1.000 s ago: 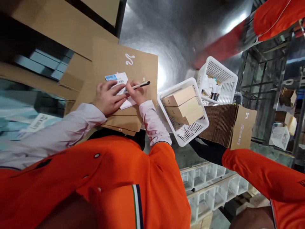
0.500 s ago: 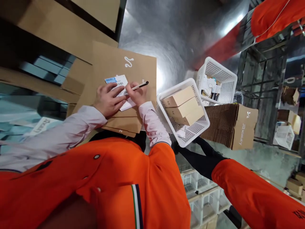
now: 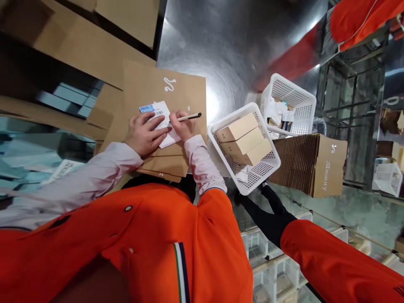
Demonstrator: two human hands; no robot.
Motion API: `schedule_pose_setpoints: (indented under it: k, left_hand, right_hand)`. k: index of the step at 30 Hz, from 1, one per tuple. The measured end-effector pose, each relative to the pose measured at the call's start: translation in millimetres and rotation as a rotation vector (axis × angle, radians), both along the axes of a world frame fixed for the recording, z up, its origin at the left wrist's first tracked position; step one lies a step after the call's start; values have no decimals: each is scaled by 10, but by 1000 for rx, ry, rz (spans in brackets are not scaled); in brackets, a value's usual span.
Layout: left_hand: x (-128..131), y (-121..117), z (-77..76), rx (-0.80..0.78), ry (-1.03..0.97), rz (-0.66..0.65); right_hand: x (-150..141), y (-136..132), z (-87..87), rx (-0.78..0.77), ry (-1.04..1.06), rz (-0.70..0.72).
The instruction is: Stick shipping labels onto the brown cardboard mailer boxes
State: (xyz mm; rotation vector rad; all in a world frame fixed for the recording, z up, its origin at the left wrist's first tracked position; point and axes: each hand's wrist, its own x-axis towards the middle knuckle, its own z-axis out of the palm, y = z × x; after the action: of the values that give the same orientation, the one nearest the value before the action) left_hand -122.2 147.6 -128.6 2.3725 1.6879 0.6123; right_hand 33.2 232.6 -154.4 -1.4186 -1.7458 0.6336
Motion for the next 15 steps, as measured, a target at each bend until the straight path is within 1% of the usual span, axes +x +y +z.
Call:
schedule_pose_setpoints:
  k: [3, 7, 10, 12, 15]
  left_hand:
    - [2, 3, 14, -47, -29, 6]
    - [4, 2, 27, -90, -45, 20]
    - [5, -2, 28, -105, -51, 25]
    - [6, -2, 25, -112, -54, 22]
    - [6, 2, 17, -104, -61, 15]
  right_hand:
    - [3, 1, 36, -2, 10, -50]
    - [-17, -5, 119, -3, 22, -17]
    - [-30, -16, 163, -50, 16, -11]
    - [-36, -19, 174, -82, -4, -10]
    - [-40, -11, 165, -91, -18, 5]
